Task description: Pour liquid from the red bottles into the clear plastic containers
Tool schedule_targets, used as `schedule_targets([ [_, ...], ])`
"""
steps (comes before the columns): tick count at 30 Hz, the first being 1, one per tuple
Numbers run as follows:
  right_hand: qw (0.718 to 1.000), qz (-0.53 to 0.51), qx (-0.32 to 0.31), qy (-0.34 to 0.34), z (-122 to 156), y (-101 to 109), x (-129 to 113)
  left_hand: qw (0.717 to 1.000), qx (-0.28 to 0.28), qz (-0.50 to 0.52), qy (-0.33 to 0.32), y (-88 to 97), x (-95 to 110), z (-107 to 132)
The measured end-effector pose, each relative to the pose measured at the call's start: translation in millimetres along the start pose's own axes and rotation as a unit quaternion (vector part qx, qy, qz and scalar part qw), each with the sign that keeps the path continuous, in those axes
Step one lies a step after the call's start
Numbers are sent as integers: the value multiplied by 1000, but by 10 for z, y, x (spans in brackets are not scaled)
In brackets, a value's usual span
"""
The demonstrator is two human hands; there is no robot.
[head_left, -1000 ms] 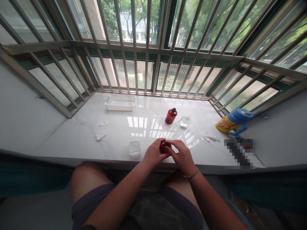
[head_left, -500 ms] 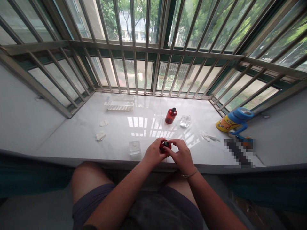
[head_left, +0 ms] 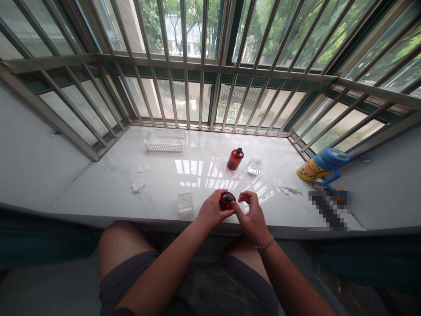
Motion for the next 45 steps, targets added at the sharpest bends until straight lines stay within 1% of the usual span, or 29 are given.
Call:
schedule_targets([
  [3,997,-37,-63,22,27,-115,-60,1000,0,1,-3,-2,8,0],
  [4,997,-36,-67,21,31,-127,-62,1000,1,2,-2,-2,6,1],
  [5,998,-27,-55,17,27,-113,-53,1000,1,2,-1,-2,3,2],
  [8,1000,13,14,7,13,2,-30,1000,0,-2,4,-3,-11,5],
  [9,1000,15,21,11,12,15,-40,1000,-1,-3,4,-4,-12,5],
  [10,1000,9,13,17,13,3,-57,1000,-1,-5,3,-4,-12,5],
  [12,999,-13,-28,28,18,-65,-91,1000,-1,-5,2,-3,-9,4],
  [14,998,-24,-61,23,19,-130,-92,1000,-1,-3,-4,-8,4,3],
  [15,997,-20,-66,16,13,-147,-81,1000,1,-3,-6,-7,9,4],
  [18,999,9,-49,5,-27,-140,-55,1000,7,-9,-5,0,3,11],
  [24,997,74,-5,30,-117,-69,-103,1000,15,-21,-5,-19,-9,34],
  [28,993,104,1,59,-82,-82,-194,997,46,-55,-15,-53,-15,70],
  [31,991,112,-1,76,-46,-105,-243,996,46,-68,-15,-106,-59,110],
  [32,990,112,0,82,-48,-103,-247,996,40,-72,-23,-115,-57,123],
  [34,989,114,4,93,-92,-72,-231,994,29,-88,-62,-85,10,155],
  [36,988,123,16,96,-202,5,-169,986,31,-120,-110,33,128,209],
  [37,986,133,25,95,-278,58,-124,981,39,-141,-125,128,182,244],
  [40,979,171,60,96,-543,266,30,967,91,-203,-120,530,250,371],
  [43,969,218,89,77,-813,514,253,948,157,-257,-104,979,202,524],
  [45,958,258,116,35,-981,735,478,938,187,-278,-86,1228,56,620],
])
Point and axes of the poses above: each hand's wrist, its own z-axis away from the middle knuckle, its own y-axis out of the back of the hand, x = y × z, the point moved 10 cm from there along -z, towards the middle knuckle, and after that the axes turned 12 degrees about -y, right-handed, at the moved point
